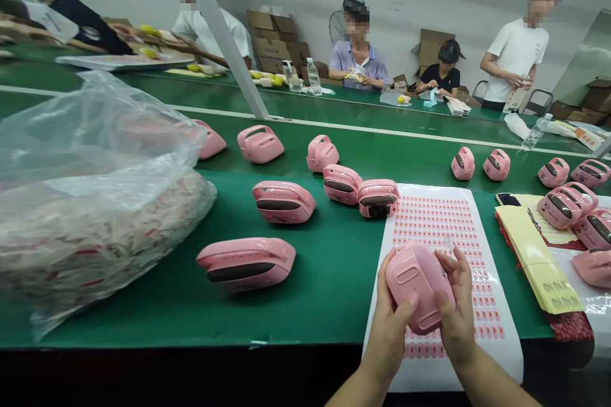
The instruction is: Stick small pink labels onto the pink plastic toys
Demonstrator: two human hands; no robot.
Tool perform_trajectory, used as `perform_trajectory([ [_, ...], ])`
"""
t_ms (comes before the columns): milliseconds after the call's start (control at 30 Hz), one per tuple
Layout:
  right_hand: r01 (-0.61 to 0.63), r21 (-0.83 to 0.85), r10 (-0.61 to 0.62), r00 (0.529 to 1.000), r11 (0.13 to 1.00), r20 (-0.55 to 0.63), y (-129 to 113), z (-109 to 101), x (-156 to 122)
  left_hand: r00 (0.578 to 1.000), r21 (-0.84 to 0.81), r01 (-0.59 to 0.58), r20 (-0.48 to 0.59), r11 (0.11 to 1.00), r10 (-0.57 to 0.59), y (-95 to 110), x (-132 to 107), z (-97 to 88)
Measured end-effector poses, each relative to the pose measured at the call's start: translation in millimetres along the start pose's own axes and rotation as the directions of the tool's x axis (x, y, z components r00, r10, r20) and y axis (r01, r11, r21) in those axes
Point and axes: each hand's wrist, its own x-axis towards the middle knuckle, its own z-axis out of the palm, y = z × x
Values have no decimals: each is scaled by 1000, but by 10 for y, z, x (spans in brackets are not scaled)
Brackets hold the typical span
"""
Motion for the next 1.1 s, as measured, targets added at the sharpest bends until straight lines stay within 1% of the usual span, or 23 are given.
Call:
perform_trajectory([
  [100, 10, -22, -10, 1000, 1000, -1, 15, 1, -16, 999, -17, 6, -42, 1000, -7, -32, -17, 25],
  [200, 16, -38, -16, 1000, 999, -7, 29, -2, -28, 998, -24, 9, -55, 1000, -11, -57, -23, 30],
  [400, 63, -85, -64, 998, 994, -2, 21, -3, -72, 997, -10, -38, -69, 999, 37, -75, -43, 33],
  [533, 106, -110, -107, 994, 988, 0, 17, 5, -91, 991, -11, -51, -125, 999, 50, -86, -47, 50],
  [600, 98, -109, -98, 995, 989, 1, 12, 9, -84, 989, -13, -36, -143, 999, 33, -91, -40, 52],
  [667, 66, -103, -67, 998, 993, 0, -2, 13, -68, 990, -29, -15, -138, 999, 11, -94, -34, 48],
  [733, 37, -89, -37, 999, 995, 3, -20, 16, -51, 995, -55, -6, -104, 998, 1, -98, -32, 39],
  [833, 32, -71, -32, 999, 997, 10, -34, 16, -42, 998, -93, -13, -63, 996, 8, -113, -33, 25],
  [967, 49, -82, -48, 999, 995, 15, -7, 8, -64, 995, -91, -25, -96, 996, 16, -125, -28, 22],
  [1100, 78, -106, -77, 997, 991, 18, 18, 5, -93, 993, -90, -10, -122, 996, -1, -94, -38, 41],
])
